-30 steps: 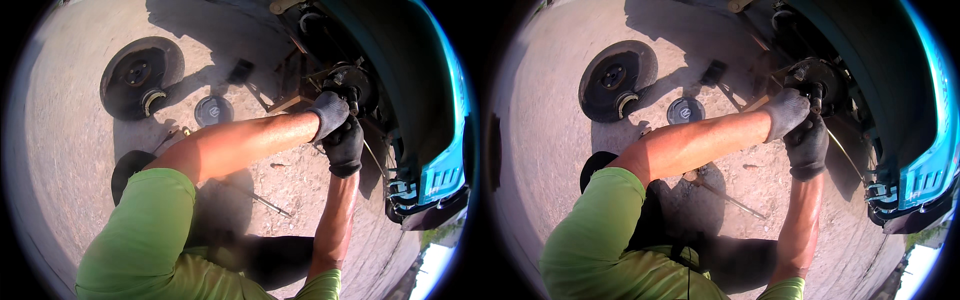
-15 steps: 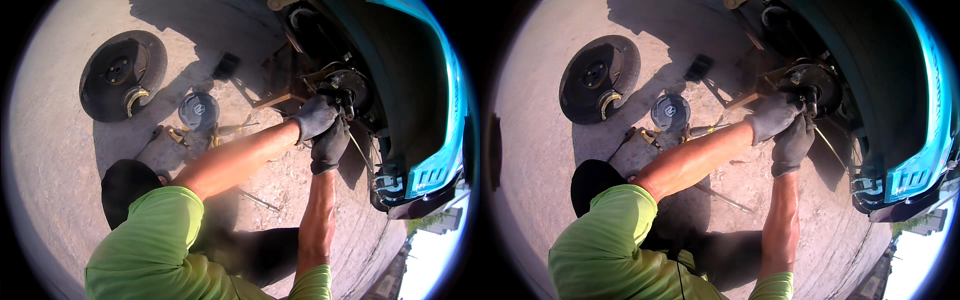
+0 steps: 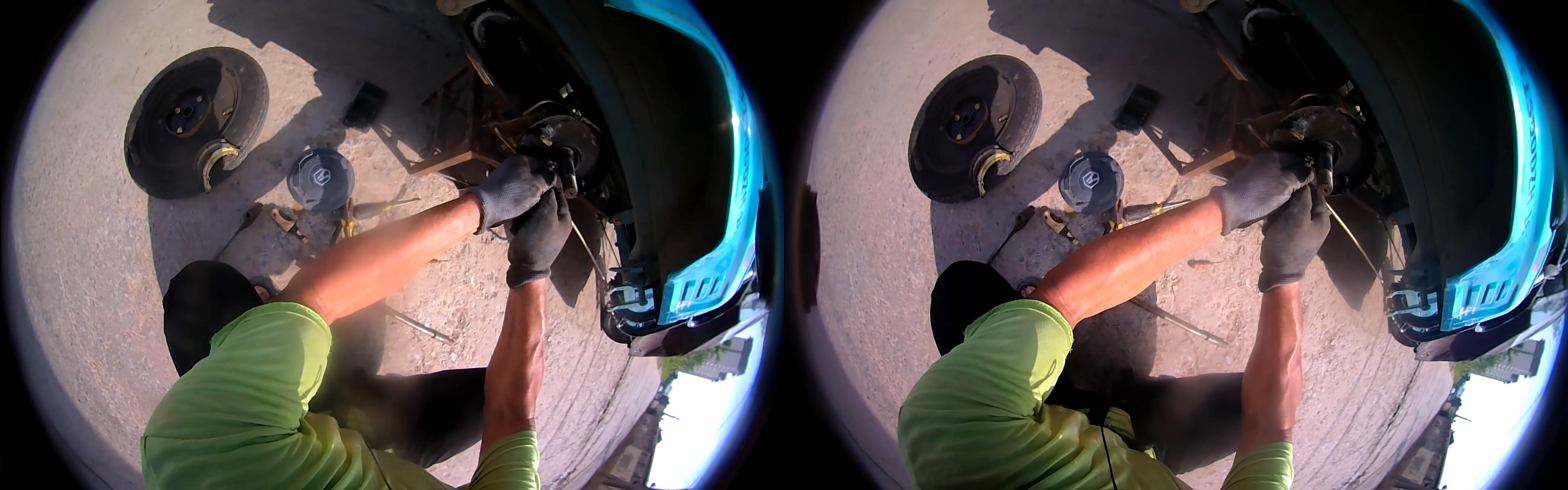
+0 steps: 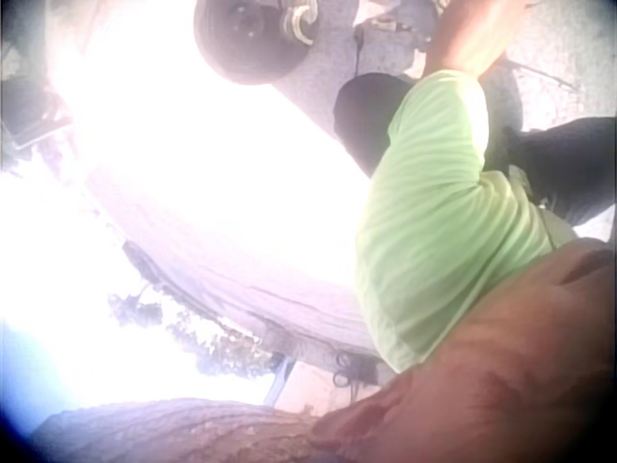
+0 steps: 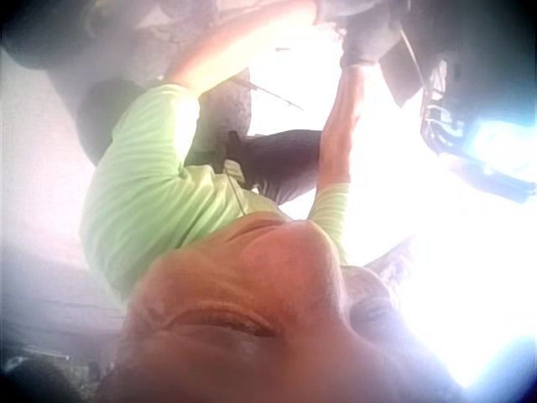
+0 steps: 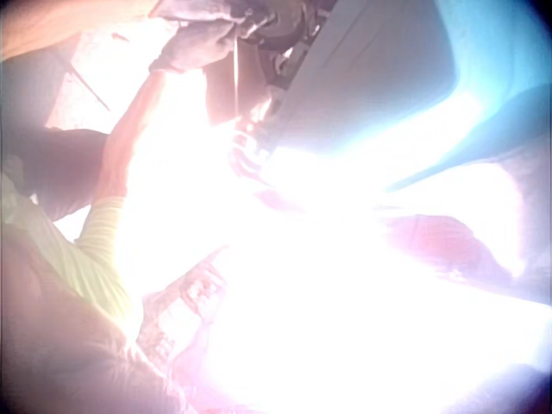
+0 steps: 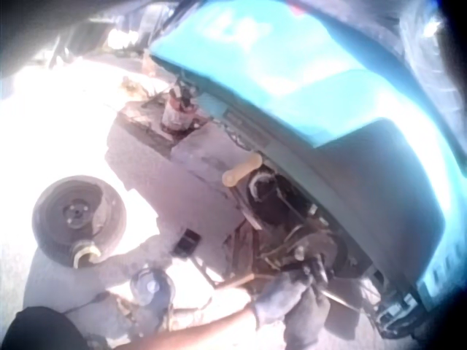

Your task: The person removes a wheel from a motorized tricycle and uses a screwdriver and pliers to adjust or repair components within the hub assembly.

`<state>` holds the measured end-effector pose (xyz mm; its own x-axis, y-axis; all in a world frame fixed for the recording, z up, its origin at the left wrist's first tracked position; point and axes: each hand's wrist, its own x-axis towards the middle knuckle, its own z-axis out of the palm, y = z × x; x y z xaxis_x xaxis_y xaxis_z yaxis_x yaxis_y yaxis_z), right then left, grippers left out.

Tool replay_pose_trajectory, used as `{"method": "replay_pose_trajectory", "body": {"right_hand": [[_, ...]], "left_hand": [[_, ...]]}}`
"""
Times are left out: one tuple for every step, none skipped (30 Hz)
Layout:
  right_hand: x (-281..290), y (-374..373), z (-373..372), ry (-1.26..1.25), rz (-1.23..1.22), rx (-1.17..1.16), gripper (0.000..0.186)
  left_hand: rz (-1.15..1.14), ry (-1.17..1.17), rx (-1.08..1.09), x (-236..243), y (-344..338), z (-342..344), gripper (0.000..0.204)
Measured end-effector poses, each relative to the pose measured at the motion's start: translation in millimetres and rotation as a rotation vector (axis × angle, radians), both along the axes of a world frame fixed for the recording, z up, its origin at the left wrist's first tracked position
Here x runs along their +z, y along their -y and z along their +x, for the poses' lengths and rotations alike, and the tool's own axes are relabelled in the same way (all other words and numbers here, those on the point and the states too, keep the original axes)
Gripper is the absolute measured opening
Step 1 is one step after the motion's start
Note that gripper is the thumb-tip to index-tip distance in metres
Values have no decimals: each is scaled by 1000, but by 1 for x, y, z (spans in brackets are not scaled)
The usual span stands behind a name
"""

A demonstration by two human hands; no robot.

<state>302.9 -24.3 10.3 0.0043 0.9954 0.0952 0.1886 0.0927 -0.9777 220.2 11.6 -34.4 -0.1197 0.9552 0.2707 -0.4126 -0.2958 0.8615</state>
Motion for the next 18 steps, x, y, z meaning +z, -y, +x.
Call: {"method": "replay_pose_trajectory", "body": {"right_hand": [[1, 1, -1, 36, 0, 6, 35], [2, 3, -3, 13, -10, -6, 35], [3, 4, -5, -11, -20, -16, 35], [3, 4, -6, -22, -26, -25, 35], [3, 4, -6, -30, -30, -35, 36], [3, 4, -6, -24, -30, -43, 36], [3, 4, -5, -2, -14, -45, 36], [2, 4, -4, 15, -1, -46, 36], [1, 3, -3, 49, 29, -41, 36], [1, 4, -3, 70, 36, -41, 37], [1, 4, -2, 90, 43, -40, 37], [1, 4, -1, 97, 28, -43, 37], [-1, 4, -1, 113, 69, -41, 35], [-1, 3, -1, 130, 115, -37, 33], [-7, -1, -1, 155, 217, -27, 31], [-7, -1, -2, 143, 239, -23, 31], [-9, -2, -1, 133, 258, -25, 32], [-8, 0, -1, 87, 197, -31, 32]], "left_hand": [[9, -3, 7, -4, -4, 1, 28], [-2, -13, -17, -6, -5, 2, 27], [-14, -24, -40, -7, -5, 1, 26], [-26, -35, -62, -9, -5, 1, 25], [-22, -37, -64, -8, -4, 1, 24], [-18, -40, -65, -6, -3, 0, 24], [-15, -42, -66, -5, -2, -1, 24], [-22, -41, -69, -3, -1, -3, 24], [-28, -40, -73, -1, 1, -4, 24], [-35, -39, -76, 1, 3, -5, 24], [-53, -57, -76, 4, 5, -7, 24], [-71, -74, -76, 7, 8, -9, 23], [-89, -91, -77, 8, 9, -10, 23], [-66, -45, -85, 4, 5, -8, 23], [-43, 0, -93, -2, 0, -4, 22], [-20, 45, -102, -8, -5, -1, 22], [-36, 24, -105, -6, -3, -2, 22], [-51, 2, -109, -3, 0, -3, 21]]}}
